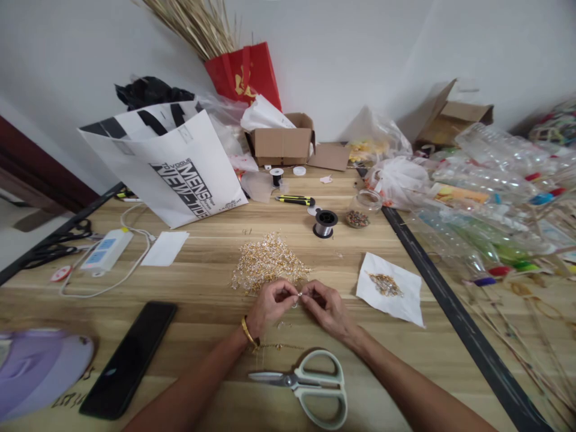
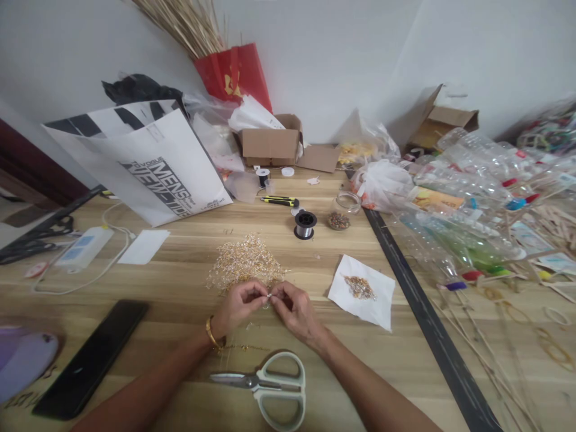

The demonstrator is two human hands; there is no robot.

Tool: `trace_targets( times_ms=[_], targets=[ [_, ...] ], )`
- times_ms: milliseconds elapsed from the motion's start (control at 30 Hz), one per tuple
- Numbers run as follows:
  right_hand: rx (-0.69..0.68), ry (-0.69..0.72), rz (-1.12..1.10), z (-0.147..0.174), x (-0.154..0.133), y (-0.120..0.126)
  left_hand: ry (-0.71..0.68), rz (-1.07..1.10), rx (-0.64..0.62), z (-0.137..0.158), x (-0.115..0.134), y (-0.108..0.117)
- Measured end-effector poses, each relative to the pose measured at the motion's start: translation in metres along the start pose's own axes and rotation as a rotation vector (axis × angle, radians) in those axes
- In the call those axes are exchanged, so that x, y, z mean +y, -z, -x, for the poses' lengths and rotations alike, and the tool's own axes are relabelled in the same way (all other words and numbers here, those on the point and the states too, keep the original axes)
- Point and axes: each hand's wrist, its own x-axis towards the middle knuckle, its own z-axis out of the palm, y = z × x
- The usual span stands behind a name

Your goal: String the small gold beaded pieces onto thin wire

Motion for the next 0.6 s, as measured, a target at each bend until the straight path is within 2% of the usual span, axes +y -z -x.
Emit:
trace_targets(
  times_ms=[267,600],
  targets=[
    [0.016,-0.008,-0.02,-0.0002,0.0001,0.0005,0.066,0.025,-0.009,-0.0009,-0.0018,0.0003],
    [0.029,0.003,-0.017,-0.0006,0.0005,0.0,0.03,-0.044,-0.006,-0.0021,0.0009,0.0002]
  ],
)
